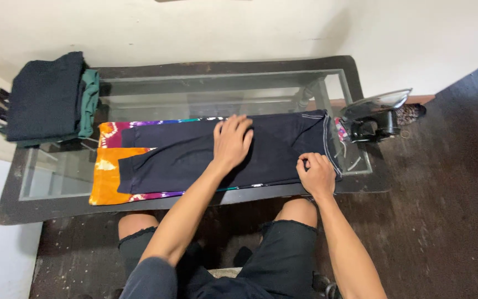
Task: Ironing a patterned cloth and a black shirt, then folding the shirt on a glass table.
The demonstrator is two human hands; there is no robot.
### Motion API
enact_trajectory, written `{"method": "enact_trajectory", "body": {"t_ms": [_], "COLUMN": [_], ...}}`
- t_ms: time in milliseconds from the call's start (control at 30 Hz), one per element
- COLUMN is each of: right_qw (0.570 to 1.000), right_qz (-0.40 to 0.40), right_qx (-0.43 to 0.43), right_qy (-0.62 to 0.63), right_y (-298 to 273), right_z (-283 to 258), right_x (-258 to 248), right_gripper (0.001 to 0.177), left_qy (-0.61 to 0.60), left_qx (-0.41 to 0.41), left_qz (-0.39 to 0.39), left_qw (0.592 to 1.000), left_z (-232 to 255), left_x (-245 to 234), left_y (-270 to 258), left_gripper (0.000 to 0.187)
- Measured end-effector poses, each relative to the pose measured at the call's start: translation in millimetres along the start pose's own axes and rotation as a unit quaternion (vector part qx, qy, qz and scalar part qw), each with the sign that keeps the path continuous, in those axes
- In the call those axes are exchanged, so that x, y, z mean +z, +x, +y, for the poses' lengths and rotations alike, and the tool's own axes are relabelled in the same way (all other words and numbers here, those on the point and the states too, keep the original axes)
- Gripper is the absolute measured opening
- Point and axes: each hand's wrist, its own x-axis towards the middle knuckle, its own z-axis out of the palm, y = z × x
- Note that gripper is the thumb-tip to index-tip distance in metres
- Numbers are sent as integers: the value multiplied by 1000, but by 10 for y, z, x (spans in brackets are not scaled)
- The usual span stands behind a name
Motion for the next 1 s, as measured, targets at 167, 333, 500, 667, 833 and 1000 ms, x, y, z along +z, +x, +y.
{"method": "enact_trajectory", "body": {"t_ms": [167,333,500,667,833,1000], "right_qw": [1000,999,998,998,998,998], "right_qz": [9,13,-1,4,-4,-5], "right_qx": [-20,-18,-4,-12,-2,5], "right_qy": [-8,-35,-57,-59,-62,-65], "right_y": [19,-14,-63,-55,-66,-62], "right_z": [-50,-62,-17,-23,-5,-23], "right_x": [-69,-67,17,16,46,18], "right_gripper": [8,8,6,7,6,5], "left_qy": [79,164,179,200,253,265], "left_qx": [-86,-176,-207,-208,-218,-211], "left_qz": [-84,-110,-242,-124,40,68], "left_qw": [990,964,931,950,942,939], "left_z": [-299,-839,-1042,-1461,-1707,-1872], "left_x": [-842,-1215,-1269,-1078,-1055,-899], "left_y": [-693,-1085,-1170,-1173,-1165,-1153], "left_gripper": [53,58,72,63,32,15]}}
